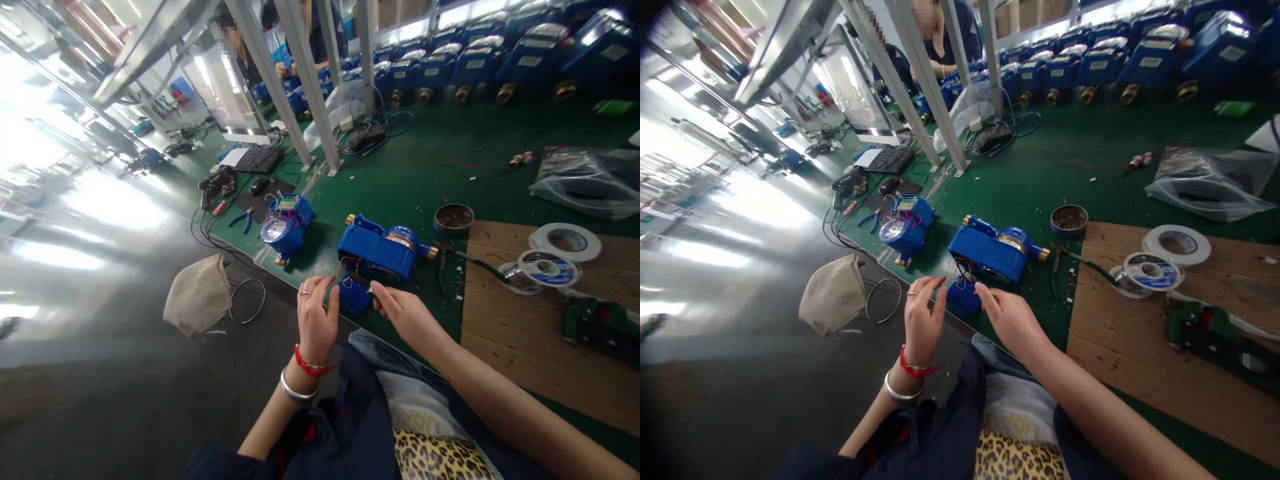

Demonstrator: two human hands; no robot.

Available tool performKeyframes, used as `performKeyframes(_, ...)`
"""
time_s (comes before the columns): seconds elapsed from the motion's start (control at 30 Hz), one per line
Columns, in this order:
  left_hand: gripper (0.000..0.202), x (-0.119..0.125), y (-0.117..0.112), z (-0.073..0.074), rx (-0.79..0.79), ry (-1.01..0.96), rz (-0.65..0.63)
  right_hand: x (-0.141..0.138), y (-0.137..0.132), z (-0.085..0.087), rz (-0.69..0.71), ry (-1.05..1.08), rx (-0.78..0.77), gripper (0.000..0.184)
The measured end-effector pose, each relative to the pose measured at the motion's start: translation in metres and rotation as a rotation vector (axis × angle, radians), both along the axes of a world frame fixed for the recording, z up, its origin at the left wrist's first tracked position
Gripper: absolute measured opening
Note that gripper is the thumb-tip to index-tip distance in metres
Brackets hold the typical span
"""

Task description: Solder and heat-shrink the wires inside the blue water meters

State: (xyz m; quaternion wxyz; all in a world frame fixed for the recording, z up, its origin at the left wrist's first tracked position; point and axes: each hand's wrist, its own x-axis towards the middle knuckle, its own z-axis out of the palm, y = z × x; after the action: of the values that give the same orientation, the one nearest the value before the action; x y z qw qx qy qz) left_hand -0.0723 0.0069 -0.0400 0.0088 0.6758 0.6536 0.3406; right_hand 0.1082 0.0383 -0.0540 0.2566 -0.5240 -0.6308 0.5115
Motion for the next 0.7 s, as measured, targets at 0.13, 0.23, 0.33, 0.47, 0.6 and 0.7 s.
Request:
performKeyframes(0.13,0.023,-0.008,-0.004,-0.008,0.009,-0.068,0.041,-0.02,0.015,-0.004,-0.01,0.041,-0.139,0.06)
performKeyframes(0.23,0.022,-0.014,-0.006,-0.013,-0.015,-0.142,0.052,-0.028,0.024,-0.009,-0.032,0.04,-0.177,0.055)
performKeyframes(0.33,0.021,-0.017,-0.007,-0.015,-0.033,-0.193,0.049,-0.031,0.028,-0.011,-0.055,0.025,-0.194,0.05)
performKeyframes(0.47,0.021,-0.02,-0.007,-0.015,-0.03,-0.221,0.051,-0.031,0.029,-0.01,-0.056,0.0,-0.187,0.047)
performKeyframes(0.6,0.022,-0.022,-0.006,-0.014,-0.028,-0.233,0.069,-0.032,0.029,-0.011,-0.065,-0.017,-0.177,0.05)
performKeyframes(0.7,0.022,-0.022,-0.006,-0.014,-0.03,-0.235,0.07,-0.033,0.029,-0.011,-0.081,-0.021,-0.175,0.052)
